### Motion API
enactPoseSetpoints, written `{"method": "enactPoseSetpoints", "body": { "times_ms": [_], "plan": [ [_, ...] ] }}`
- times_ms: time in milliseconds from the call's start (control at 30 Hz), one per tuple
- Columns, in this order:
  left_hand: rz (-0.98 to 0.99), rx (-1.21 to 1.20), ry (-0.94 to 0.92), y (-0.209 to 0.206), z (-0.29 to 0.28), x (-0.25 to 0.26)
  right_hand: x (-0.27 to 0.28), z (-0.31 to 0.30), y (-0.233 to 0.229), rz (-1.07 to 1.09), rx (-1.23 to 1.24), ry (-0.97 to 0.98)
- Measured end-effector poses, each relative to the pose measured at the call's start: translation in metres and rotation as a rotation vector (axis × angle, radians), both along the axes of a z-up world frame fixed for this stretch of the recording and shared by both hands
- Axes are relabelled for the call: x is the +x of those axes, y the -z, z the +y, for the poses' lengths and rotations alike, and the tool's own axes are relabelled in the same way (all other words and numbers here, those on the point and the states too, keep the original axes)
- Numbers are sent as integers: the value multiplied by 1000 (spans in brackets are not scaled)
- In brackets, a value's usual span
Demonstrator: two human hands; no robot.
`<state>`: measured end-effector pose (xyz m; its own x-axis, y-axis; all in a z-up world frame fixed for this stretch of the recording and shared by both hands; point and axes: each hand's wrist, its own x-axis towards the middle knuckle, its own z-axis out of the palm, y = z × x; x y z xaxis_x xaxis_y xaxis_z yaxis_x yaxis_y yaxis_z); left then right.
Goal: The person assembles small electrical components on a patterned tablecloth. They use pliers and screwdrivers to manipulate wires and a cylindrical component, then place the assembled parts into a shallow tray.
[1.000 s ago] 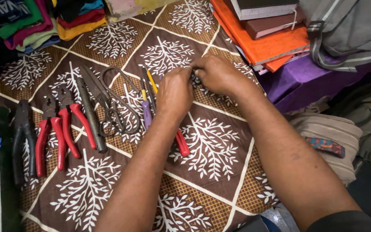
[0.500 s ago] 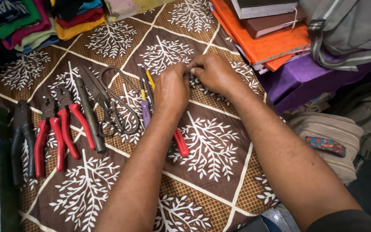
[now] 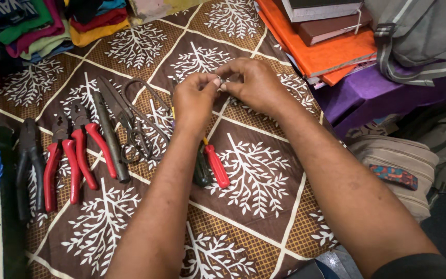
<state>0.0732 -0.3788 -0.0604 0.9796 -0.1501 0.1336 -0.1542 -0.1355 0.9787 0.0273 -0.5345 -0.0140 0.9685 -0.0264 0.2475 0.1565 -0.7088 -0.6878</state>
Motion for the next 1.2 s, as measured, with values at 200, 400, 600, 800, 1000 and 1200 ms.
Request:
{"method": "enactPoseSetpoints", "body": {
  "times_ms": [200, 400, 600, 800, 1000, 1200],
  "plan": [
    [198, -315, 95, -2, 9, 8, 1, 1, 3, -74, 124, -31],
    [326, -514, 140, -6, 18, 1, 0, 6, 9, -281, 53, -84],
    [308, -580, 141, -4, 19, -4, -3, 12, 7, -360, 19, -110],
    [229, -541, 134, -2, 21, -4, -2, 17, 9, -285, 110, -111],
    [200, -486, 63, -5, 25, -9, -7, 27, 4, -266, 111, -96],
    [133, -468, 64, -9, 33, -16, -13, 34, 4, -368, 46, -155]
  ]
}}
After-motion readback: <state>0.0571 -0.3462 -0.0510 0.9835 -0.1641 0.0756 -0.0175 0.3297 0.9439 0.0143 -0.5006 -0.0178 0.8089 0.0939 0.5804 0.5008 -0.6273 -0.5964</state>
